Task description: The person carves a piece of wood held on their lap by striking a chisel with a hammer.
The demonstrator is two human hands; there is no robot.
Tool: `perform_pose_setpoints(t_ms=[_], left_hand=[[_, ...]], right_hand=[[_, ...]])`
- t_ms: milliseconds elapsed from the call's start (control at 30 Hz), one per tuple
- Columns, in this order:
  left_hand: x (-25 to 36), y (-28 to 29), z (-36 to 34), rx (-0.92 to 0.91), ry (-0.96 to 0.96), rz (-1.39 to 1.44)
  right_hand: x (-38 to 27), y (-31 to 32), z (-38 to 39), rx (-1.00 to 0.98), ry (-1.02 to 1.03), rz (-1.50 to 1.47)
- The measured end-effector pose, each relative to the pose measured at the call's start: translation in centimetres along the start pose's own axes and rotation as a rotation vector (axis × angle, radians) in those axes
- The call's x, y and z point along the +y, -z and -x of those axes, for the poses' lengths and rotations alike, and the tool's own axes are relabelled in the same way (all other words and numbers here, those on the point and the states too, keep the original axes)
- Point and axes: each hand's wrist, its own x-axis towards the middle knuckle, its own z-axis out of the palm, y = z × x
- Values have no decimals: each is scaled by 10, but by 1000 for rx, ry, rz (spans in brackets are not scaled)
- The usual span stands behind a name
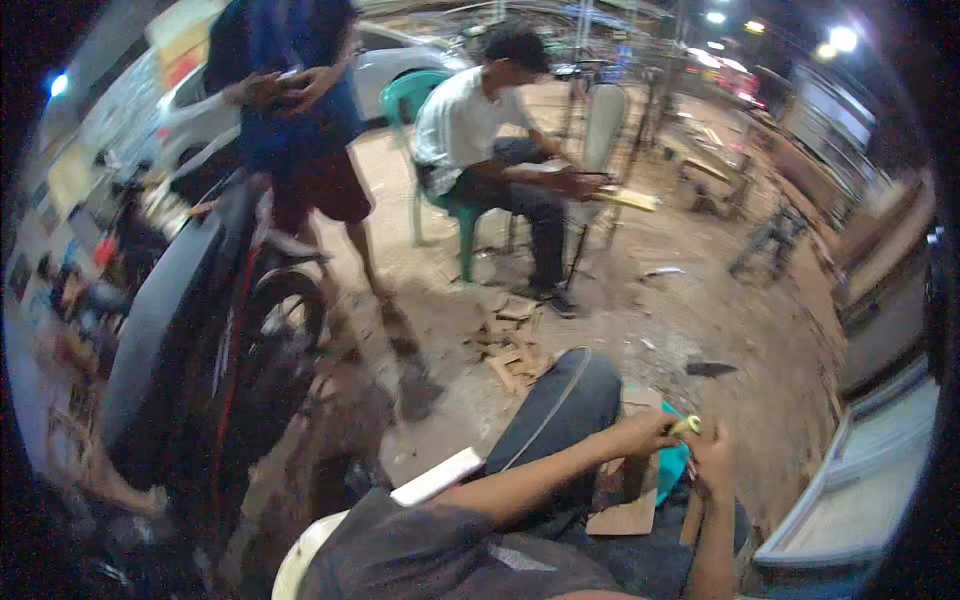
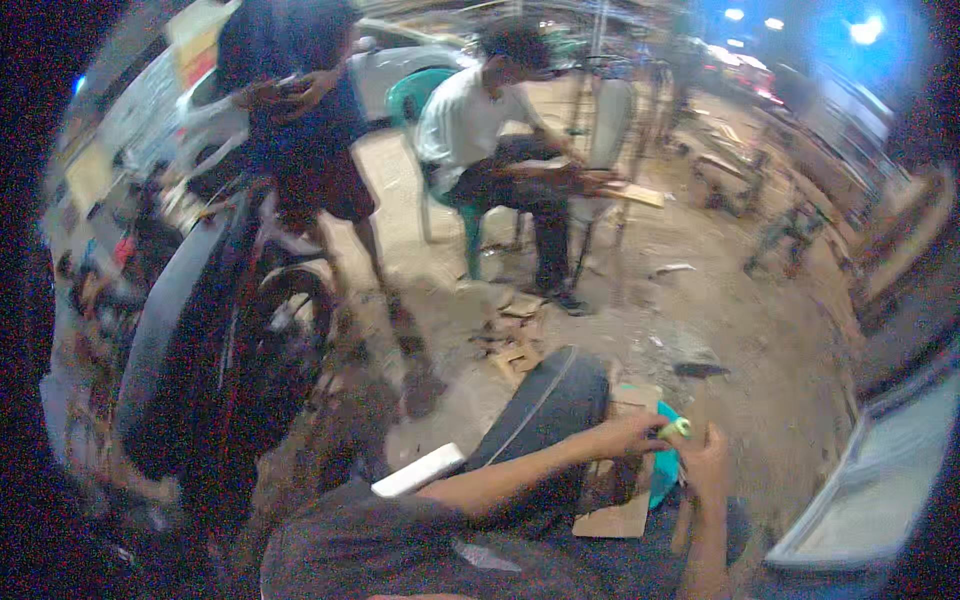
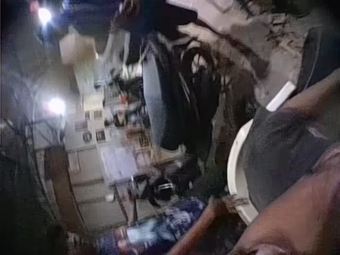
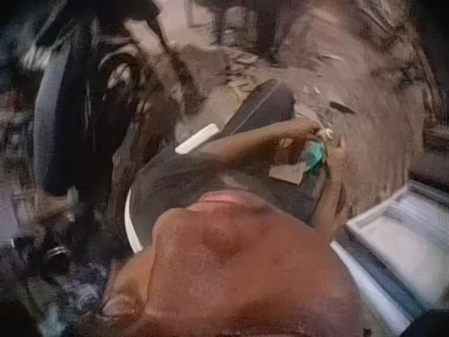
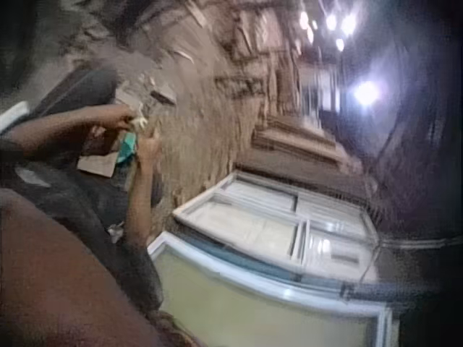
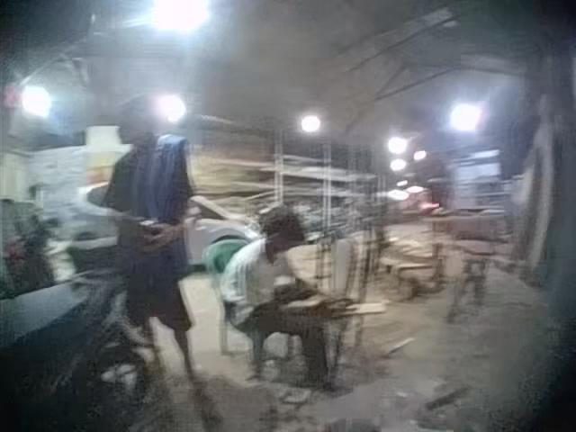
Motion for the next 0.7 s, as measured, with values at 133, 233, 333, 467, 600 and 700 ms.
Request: perform_pose_setpoints(t_ms=[133,233,333,467,600,700], left_hand=[[-4,10,5,-156,138,-68],[4,23,7,-237,-65,-69],[76,88,34,-159,314,-417],[184,181,35,696,-31,-316],[244,227,96,897,-1040,-25],[278,202,76,909,-1308,-17]], right_hand=[[40,6,-3,-44,72,80],[36,3,-9,-86,142,71],[28,10,4,-110,81,53],[9,29,14,-6,53,133],[-1,12,8,-177,124,43],[22,17,10,25,126,168]])
